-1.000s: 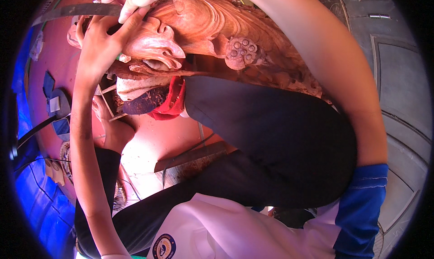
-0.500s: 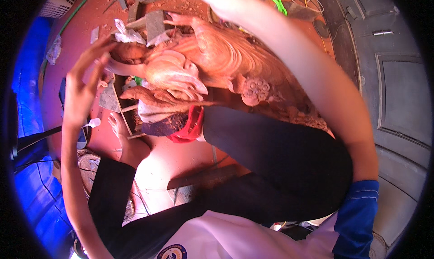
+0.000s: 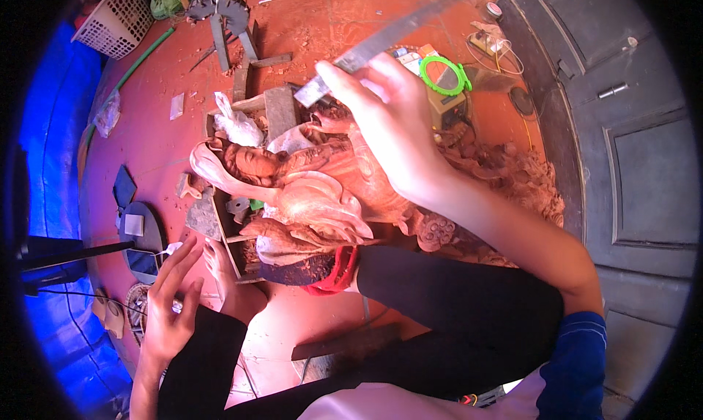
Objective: The person carves a large piece of wood using a knife, repeatedly shaping and refining the surface. The person sits on the floor and uses both hands to hold the wood and the tool, occasionally adjusting the wood's position.
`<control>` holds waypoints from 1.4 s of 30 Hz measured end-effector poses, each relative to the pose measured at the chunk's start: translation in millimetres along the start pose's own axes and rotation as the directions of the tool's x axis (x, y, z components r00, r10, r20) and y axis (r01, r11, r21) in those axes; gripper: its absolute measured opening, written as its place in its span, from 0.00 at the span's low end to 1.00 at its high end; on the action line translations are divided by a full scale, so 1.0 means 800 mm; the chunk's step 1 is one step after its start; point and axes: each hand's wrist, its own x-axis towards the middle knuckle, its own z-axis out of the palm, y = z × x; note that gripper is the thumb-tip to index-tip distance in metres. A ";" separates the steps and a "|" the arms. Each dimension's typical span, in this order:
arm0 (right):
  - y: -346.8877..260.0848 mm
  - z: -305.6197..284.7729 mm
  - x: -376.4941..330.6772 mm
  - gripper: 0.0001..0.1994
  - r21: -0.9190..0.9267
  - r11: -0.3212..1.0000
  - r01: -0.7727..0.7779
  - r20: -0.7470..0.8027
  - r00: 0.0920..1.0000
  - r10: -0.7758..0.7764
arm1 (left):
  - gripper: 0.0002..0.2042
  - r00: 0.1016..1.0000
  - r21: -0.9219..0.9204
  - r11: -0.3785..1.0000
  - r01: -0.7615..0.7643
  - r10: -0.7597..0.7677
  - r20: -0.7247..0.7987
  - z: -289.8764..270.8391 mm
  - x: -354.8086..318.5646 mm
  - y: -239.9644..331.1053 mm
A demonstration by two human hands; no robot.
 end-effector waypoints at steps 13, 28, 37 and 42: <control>-0.012 -0.004 0.003 0.12 -0.018 1.000 0.006 -0.033 0.999 -0.006 | 0.19 0.996 -0.101 0.991 0.090 -0.088 0.032 -0.029 0.007 -0.002; -0.020 0.018 -0.005 0.07 -0.617 0.775 0.137 0.596 0.725 0.346 | 0.18 0.941 0.155 0.946 -0.284 0.307 -0.146 0.022 0.068 0.038; 0.005 -0.004 0.000 0.09 -0.428 0.790 0.439 0.701 0.713 -0.016 | 0.29 0.880 0.308 0.909 -0.281 0.372 -0.296 0.106 0.127 0.065; 0.024 -0.011 -0.013 0.08 -0.370 0.774 0.514 0.750 0.656 -0.077 | 0.28 0.891 0.262 0.949 -0.175 0.267 -0.368 0.144 0.125 0.071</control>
